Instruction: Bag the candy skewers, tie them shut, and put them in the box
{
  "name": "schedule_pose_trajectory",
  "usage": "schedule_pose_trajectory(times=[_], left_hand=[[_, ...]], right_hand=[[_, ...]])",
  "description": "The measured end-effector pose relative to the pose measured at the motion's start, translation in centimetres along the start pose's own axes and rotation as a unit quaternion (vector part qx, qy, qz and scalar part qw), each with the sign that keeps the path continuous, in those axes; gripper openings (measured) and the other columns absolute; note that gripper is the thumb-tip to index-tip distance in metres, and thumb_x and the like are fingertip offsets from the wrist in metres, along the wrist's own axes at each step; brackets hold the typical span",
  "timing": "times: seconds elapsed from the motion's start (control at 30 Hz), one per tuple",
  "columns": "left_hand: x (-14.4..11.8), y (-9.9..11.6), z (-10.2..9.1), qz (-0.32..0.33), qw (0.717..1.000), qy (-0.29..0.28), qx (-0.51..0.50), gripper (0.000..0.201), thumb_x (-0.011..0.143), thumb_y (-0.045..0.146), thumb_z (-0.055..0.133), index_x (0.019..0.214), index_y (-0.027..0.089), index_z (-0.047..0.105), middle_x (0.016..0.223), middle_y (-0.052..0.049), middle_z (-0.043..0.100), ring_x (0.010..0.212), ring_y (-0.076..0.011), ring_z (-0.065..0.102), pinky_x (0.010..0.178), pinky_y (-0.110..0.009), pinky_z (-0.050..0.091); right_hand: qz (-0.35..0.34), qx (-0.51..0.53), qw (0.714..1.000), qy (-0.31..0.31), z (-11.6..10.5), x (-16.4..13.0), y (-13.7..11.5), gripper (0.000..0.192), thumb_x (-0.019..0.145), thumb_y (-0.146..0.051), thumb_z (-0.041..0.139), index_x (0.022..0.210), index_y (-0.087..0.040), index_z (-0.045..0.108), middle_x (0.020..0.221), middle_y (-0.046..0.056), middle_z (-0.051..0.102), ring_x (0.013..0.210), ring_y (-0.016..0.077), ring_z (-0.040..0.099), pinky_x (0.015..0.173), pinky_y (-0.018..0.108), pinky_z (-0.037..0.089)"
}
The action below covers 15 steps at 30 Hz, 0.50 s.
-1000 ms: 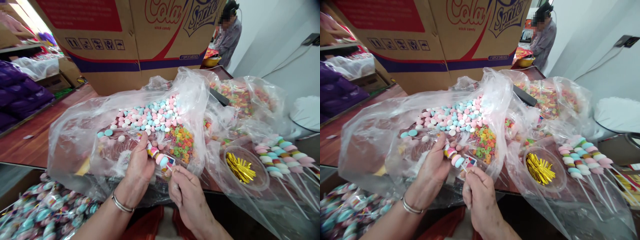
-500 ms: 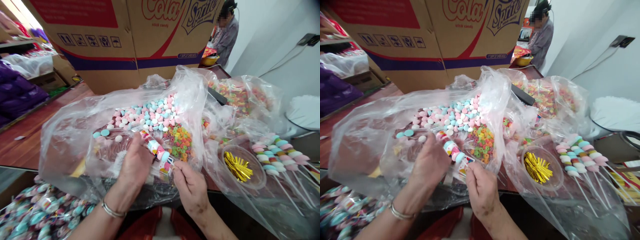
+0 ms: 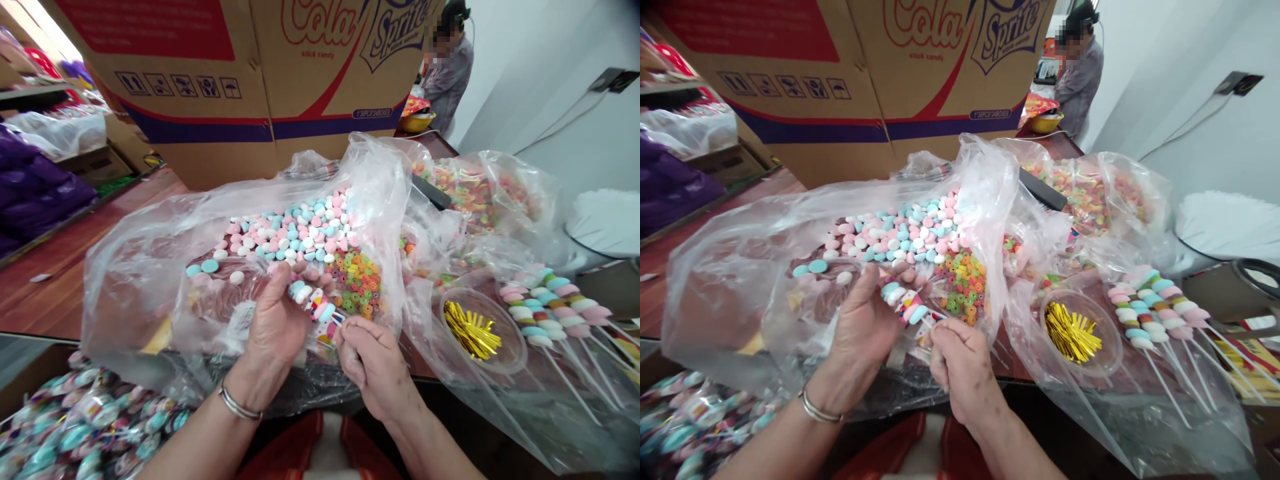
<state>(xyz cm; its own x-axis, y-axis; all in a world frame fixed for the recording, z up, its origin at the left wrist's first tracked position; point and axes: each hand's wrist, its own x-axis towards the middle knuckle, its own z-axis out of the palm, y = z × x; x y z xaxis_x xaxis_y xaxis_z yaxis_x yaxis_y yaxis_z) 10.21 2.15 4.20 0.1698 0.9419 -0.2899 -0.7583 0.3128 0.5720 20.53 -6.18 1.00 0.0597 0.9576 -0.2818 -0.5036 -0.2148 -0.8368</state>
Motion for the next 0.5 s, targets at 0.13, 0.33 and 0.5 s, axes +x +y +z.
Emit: schedule_pose_trajectory(times=[0.13,0.33,0.5], left_hand=[[0.5,0.8,-0.3,0.009,0.998,-0.059,-0.010,0.031,0.071,0.029,0.081,0.092,0.010,0.068,0.073,-0.003,0.066,0.069,-0.0181,0.067,0.071,-0.035,0.061],[0.8,0.5,0.3,-0.012,1.000,-0.022,-0.015,0.015,0.088,0.021,0.065,0.076,0.011,0.063,0.054,0.005,0.049,0.048,-0.0075,0.051,0.056,-0.024,0.055],[1.4,1.0,0.8,0.006,0.998,0.058,-0.014,0.021,0.092,0.018,0.058,0.072,0.011,0.060,0.053,0.004,0.050,0.046,-0.0071,0.050,0.054,-0.024,0.055]], right_hand=[[0.049,0.040,0.997,-0.054,0.0,-0.3,-0.6,0.026,0.087,-0.033,0.054,0.067,-0.016,0.056,0.034,-0.011,0.033,0.031,0.0045,0.018,0.036,0.020,0.014],[-0.239,-0.380,0.893,-0.002,-0.9,-1.0,0.0,0.026,0.097,-0.025,0.042,0.082,-0.015,0.061,0.054,0.000,0.056,0.047,0.0118,0.050,0.047,0.023,0.035],[-0.473,-0.581,0.659,0.066,-1.3,-1.0,0.5,0.019,0.093,-0.009,0.046,0.089,-0.009,0.065,0.059,0.005,0.063,0.053,0.0157,0.057,0.054,0.027,0.040]])
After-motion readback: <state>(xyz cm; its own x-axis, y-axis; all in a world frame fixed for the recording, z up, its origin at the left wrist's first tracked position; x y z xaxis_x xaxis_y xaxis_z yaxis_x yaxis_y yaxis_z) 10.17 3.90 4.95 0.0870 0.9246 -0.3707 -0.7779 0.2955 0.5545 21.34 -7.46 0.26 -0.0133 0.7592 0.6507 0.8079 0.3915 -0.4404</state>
